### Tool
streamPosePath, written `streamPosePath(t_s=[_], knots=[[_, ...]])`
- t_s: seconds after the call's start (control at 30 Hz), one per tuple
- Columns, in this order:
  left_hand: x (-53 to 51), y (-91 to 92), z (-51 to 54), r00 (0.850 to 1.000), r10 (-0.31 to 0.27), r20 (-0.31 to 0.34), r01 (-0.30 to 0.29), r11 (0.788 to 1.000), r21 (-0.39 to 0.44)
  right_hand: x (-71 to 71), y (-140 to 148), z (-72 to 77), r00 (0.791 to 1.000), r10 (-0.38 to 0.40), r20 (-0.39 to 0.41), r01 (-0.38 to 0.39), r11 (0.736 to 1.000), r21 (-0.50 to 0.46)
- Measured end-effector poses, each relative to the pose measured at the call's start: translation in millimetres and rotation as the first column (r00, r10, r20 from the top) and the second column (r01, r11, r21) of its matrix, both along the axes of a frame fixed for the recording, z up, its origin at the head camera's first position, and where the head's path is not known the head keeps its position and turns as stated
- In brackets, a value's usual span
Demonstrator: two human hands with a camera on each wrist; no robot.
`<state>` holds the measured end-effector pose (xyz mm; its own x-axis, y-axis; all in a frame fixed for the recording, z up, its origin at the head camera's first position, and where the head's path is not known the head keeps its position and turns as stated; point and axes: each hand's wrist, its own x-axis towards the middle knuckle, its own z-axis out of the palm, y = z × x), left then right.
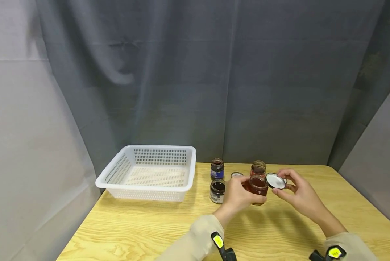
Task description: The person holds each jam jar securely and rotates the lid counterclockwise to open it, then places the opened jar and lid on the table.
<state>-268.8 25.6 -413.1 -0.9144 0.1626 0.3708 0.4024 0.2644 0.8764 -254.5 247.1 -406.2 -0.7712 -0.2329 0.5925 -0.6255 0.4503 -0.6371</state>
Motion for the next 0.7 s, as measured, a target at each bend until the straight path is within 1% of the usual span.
streamPosePath(t_s=[0.17, 0.33, 0.43, 0.57, 0.7], knots=[[-4.2, 12.8, -7.3, 0.998, 0.047, 0.029, -0.046, 0.999, -0.027, -4.4, 7, -7.8, 0.998, -0.061, -0.009, 0.061, 0.998, 0.034], [-9.6, 22.7, -17.3, 0.996, 0.077, 0.038, -0.075, 0.996, -0.047, -10.7, 13, -16.1, 0.992, -0.125, -0.032, 0.127, 0.989, 0.071], [-11.9, 26.9, -24.0, 0.994, 0.100, 0.051, -0.097, 0.994, -0.043, -14.3, 16, -21.1, 0.989, -0.148, -0.024, 0.149, 0.985, 0.082], [-14.8, 33.6, -33.3, 0.990, 0.131, 0.051, -0.128, 0.990, -0.055, -17.4, 20, -26.0, 0.985, -0.173, -0.016, 0.174, 0.981, 0.081], [-18.9, 42.2, -42.8, 0.987, 0.148, 0.055, -0.145, 0.987, -0.064, -18.4, 24, -28.5, 0.980, -0.197, -0.011, 0.197, 0.977, 0.082]])
